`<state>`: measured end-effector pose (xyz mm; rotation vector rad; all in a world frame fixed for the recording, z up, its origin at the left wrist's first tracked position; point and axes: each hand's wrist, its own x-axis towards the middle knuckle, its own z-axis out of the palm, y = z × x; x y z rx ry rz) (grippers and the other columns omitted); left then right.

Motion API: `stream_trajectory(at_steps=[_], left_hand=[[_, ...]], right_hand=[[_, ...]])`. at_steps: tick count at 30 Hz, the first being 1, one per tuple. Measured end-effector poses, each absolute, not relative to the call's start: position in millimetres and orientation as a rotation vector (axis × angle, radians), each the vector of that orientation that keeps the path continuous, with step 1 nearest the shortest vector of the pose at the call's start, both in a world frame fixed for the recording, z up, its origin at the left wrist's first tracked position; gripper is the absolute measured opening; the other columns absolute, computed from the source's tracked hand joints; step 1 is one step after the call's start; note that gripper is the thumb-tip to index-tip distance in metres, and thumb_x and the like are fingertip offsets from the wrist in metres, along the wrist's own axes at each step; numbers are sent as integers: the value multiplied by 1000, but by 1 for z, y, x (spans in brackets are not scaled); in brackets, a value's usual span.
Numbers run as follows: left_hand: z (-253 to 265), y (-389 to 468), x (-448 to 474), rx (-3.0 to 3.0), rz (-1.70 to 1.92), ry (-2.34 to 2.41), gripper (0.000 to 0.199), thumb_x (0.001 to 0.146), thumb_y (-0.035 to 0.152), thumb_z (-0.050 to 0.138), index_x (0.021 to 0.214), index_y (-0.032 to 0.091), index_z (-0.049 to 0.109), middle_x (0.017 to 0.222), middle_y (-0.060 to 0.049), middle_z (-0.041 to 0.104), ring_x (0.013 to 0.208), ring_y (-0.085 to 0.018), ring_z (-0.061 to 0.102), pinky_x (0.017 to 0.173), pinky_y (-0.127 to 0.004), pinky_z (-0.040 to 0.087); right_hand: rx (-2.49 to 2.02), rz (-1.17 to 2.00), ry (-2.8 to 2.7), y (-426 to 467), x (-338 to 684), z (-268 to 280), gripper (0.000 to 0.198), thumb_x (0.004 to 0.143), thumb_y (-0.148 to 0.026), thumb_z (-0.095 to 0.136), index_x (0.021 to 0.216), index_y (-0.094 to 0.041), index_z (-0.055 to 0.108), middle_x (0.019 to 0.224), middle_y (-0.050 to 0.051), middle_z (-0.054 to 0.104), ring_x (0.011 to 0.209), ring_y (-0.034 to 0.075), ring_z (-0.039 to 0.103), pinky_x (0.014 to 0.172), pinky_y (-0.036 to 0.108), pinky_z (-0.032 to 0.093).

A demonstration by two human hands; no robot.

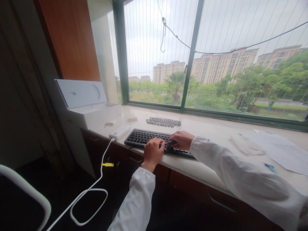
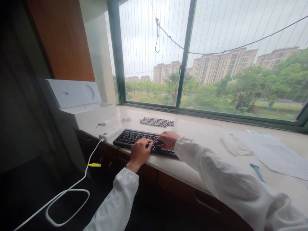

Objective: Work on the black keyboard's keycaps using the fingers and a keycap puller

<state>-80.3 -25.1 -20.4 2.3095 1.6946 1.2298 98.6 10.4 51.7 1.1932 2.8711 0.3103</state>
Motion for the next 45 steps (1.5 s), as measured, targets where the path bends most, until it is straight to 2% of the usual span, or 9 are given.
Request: stream_trajectory(at_steps=[3,9,18,30,37,42,45], left_hand=[[-20,-25,-80,2315,1239,1695,24,91,36,44,90,26,66,92,-1,64,87,-15,56,71,-25,38],[-20,-26,-80,2329,1241,1709,21,91,35,45,88,27,65,91,1,64,85,-16,56,69,-26,38],[-17,-28,-81,2303,1199,1696,21,90,33,47,92,26,66,94,-1,65,90,-16,56,74,-26,40],[-13,-30,-80,2253,1137,1711,17,87,29,52,96,26,67,98,-3,65,94,-17,57,78,-27,42],[-17,-29,-78,2274,1177,1701,17,88,31,51,96,26,66,96,-2,64,93,-16,57,77,-26,42],[-16,-30,-78,2271,1168,1706,18,89,31,49,94,26,66,95,-2,64,91,-16,57,76,-26,41],[-16,-29,-80,2267,1166,1700,18,89,31,50,92,25,66,96,-2,65,92,-16,56,77,-27,41]], right_hand=[[1144,312,2899,13,100,53,14,75,-25,60,86,-25,68,83,2,69,76,17,62,59,24,35],[968,218,2996,27,105,51,24,75,-26,61,98,-26,66,84,1,70,76,15,62,61,22,37],[861,93,3046,39,108,51,28,73,-25,61,101,-22,65,83,4,69,74,15,62,62,21,39],[795,63,2987,34,100,59,37,70,-20,58,107,-23,64,89,4,69,77,16,62,62,23,39],[869,41,2997,18,97,66,34,74,-14,51,102,-27,65,87,2,69,78,14,60,64,22,37],[805,83,2998,30,105,65,23,73,-17,55,93,-21,66,78,3,68,69,14,58,62,22,37],[806,67,3078,33,111,64,22,79,-23,55,97,-19,66,79,3,68,69,14,60,63,22,39]])
